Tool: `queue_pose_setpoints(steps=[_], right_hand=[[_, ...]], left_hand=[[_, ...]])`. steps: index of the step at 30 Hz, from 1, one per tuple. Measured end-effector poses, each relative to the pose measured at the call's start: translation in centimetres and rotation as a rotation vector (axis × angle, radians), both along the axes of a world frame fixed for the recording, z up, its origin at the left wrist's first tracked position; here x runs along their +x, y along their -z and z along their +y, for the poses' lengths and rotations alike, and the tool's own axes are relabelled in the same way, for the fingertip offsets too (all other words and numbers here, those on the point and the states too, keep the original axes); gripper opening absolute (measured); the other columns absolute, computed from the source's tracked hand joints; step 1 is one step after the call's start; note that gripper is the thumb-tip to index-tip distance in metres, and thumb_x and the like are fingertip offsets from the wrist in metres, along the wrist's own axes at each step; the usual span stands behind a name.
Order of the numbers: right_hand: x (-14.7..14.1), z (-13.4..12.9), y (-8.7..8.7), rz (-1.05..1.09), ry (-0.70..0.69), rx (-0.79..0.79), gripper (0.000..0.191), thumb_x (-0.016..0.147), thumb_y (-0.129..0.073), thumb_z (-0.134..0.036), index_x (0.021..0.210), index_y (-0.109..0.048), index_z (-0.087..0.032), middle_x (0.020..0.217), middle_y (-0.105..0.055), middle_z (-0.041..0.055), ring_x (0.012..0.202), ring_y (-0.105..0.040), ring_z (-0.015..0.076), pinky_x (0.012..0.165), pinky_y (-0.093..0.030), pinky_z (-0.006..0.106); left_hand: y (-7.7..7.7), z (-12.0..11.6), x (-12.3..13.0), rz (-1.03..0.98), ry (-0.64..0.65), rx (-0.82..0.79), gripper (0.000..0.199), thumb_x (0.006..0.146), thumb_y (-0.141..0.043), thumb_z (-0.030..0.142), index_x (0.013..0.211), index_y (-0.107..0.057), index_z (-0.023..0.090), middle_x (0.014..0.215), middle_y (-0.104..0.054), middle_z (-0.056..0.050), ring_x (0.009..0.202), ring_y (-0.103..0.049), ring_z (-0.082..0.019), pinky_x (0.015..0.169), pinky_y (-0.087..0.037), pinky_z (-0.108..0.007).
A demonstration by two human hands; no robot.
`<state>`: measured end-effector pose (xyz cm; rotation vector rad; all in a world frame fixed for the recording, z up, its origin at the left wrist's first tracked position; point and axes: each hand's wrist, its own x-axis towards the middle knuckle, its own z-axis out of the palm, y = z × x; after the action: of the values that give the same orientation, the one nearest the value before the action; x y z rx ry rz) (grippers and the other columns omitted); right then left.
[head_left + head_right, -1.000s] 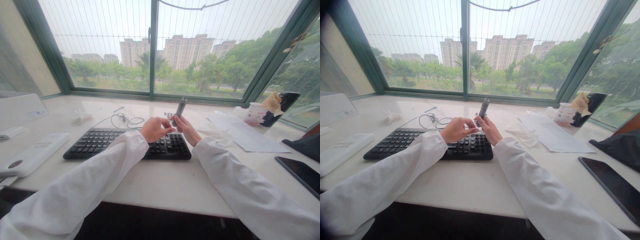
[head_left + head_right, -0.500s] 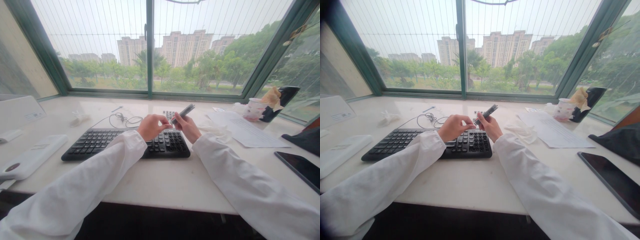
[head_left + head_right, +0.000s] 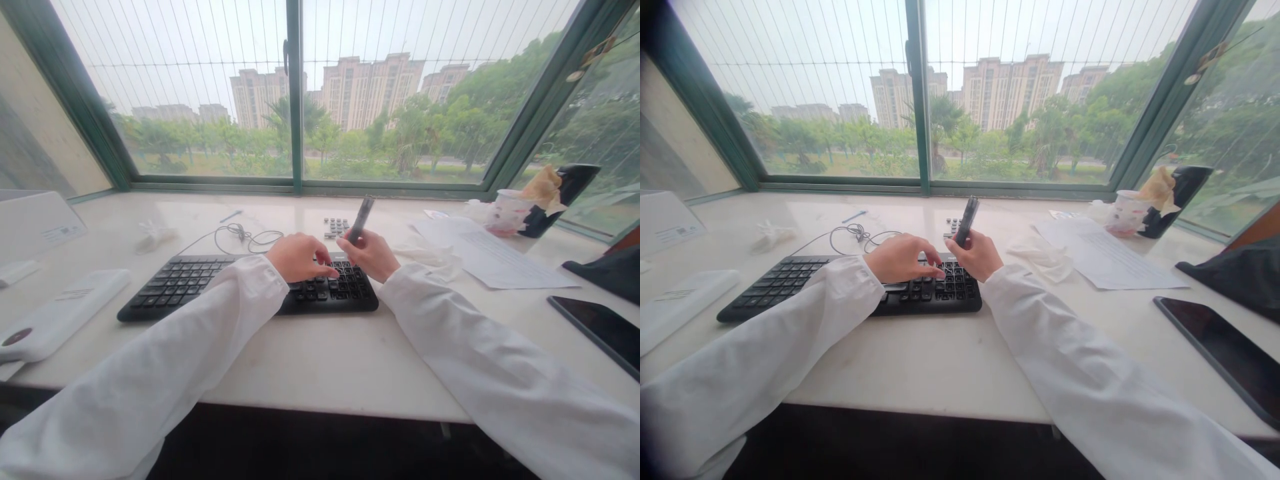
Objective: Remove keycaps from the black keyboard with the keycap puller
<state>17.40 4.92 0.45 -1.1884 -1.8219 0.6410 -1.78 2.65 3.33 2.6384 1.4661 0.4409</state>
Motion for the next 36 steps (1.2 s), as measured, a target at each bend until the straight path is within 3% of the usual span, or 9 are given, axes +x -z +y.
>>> queue_pose_setpoints(steps=[11,28,36], right_hand=[[-0.7,-0.2,0.8,-0.049,0.062,0.135,0.027,0.082,-0.056,-0.042,0.064,-0.05,-0.022,0.046,-0.057,-0.0049,0.045,-0.057,0.0141,0.056,-0.045,0.027],[-1.7,-0.4,0.7,-0.034,0.106,0.024,0.015,0.079,-0.054,-0.032,0.068,-0.052,-0.023,0.046,-0.059,-0.0051,0.049,-0.059,0.0145,0.058,-0.045,0.025],[-1.9,-0.4,1.0,-0.066,0.048,0.041,0.025,0.089,-0.046,-0.041,0.071,-0.05,-0.023,0.043,-0.053,-0.0062,0.046,-0.058,0.0147,0.059,-0.044,0.025]], left_hand=[[-0.3,-0.5,0.4,0.12,-0.027,-0.03,0.05,0.065,-0.066,0.071,0.095,-0.076,0.032,0.099,-0.073,0.002,0.089,-0.064,-0.021,0.073,-0.044,-0.027],[-0.1,-0.2,0.2,0.096,-0.004,-0.02,0.048,0.065,-0.068,0.068,0.094,-0.076,0.031,0.097,-0.073,0.001,0.088,-0.064,-0.021,0.076,-0.047,-0.027],[0.3,0.5,-0.2,0.037,0.033,-0.032,0.022,0.079,-0.063,0.043,0.091,-0.077,0.031,0.093,-0.074,0.002,0.088,-0.065,-0.018,0.076,-0.047,-0.026]])
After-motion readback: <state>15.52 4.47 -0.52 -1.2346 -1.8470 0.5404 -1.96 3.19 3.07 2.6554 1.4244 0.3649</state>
